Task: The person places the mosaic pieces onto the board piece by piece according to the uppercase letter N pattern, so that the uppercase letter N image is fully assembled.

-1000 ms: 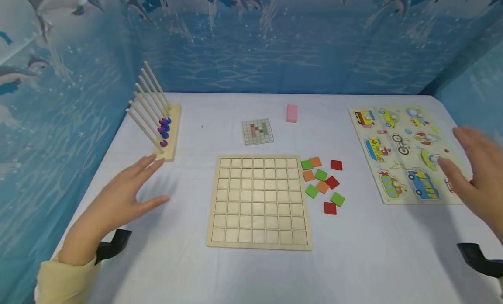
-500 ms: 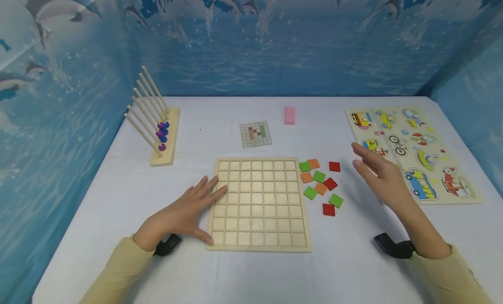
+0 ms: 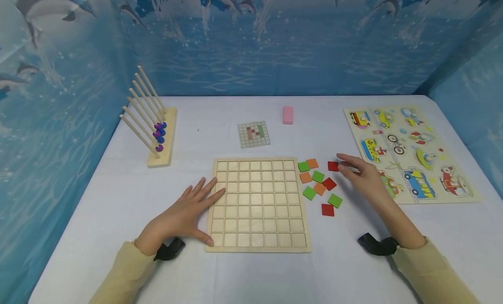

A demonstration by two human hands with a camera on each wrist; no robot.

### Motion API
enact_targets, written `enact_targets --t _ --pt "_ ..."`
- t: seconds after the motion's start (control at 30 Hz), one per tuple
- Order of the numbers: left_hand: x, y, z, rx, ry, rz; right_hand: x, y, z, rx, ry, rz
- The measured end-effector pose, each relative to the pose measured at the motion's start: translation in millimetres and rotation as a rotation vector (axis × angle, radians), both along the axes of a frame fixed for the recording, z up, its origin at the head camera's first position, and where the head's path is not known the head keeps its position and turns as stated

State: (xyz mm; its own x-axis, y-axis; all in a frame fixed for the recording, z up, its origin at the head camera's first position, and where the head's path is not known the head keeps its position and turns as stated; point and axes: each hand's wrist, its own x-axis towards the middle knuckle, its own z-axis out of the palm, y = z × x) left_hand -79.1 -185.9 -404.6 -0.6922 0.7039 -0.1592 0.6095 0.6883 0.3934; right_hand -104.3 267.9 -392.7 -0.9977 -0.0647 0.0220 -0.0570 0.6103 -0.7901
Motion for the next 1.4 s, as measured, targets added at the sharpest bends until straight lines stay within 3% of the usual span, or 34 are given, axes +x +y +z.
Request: enact_targets --t 0.23,0.63,1.03,1.4 --pt "2.4 2.6 -2.8 0.001 0.027 0.019 -0.9 -2.9 -16.3 0.007 0.065 0.020" --pt "5.4 5.1 -2.2 -0.004 0.010 0.047 -6.6 -21.4 -33.9 0.079 0.256 -0.002" --pt "4.0 5.0 -4.8 0.032 0.003 0.049 -8.3 -31.8 -34.4 0.190 0.235 -0.011" --pt "3.8 4.2 -5.0 0.041 -0.005 0.047 -5.9 -32.7 -33.6 0.190 0.278 -0.042"
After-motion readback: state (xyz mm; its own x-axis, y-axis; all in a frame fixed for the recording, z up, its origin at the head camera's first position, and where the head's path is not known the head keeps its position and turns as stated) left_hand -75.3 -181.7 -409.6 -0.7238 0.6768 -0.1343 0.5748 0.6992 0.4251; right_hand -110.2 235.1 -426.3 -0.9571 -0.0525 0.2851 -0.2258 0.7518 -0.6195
